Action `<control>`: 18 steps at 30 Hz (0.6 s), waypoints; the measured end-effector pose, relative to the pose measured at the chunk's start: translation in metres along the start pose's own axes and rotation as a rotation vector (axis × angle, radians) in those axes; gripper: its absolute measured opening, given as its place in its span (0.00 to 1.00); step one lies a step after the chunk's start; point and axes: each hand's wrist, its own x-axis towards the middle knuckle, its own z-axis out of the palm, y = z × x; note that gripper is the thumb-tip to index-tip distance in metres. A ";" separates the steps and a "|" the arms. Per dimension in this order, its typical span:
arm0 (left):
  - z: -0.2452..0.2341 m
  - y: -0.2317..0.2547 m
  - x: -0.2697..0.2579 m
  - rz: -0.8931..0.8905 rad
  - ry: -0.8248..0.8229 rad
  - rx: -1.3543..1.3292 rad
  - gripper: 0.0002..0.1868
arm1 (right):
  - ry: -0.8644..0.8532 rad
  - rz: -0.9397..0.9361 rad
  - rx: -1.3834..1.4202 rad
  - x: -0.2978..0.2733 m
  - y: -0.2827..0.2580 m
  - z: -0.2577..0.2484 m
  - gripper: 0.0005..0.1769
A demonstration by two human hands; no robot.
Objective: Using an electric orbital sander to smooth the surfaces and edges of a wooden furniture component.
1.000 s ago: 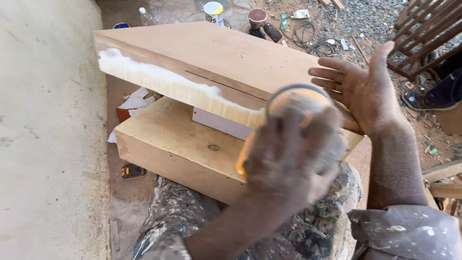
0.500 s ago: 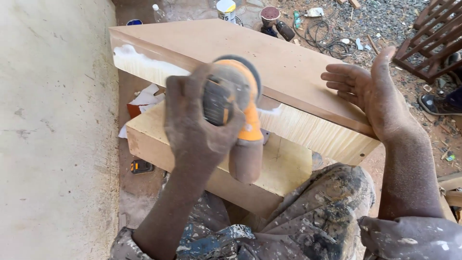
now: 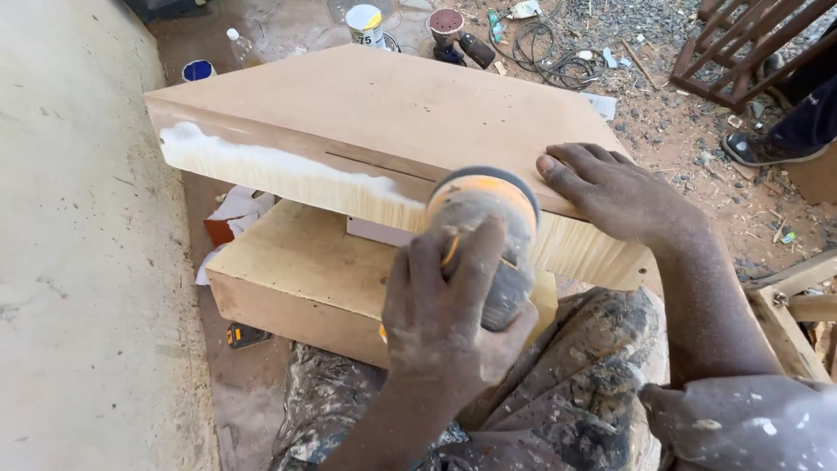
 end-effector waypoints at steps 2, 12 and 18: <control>0.002 -0.002 0.003 0.016 -0.021 -0.004 0.40 | 0.025 -0.131 -0.038 0.004 0.001 -0.002 0.39; -0.031 -0.086 0.021 -0.152 0.122 0.038 0.37 | -0.118 -0.107 -0.037 0.040 0.039 0.009 0.39; -0.058 -0.120 0.038 -0.205 0.158 0.020 0.32 | -0.219 0.052 0.159 0.020 -0.088 -0.017 0.48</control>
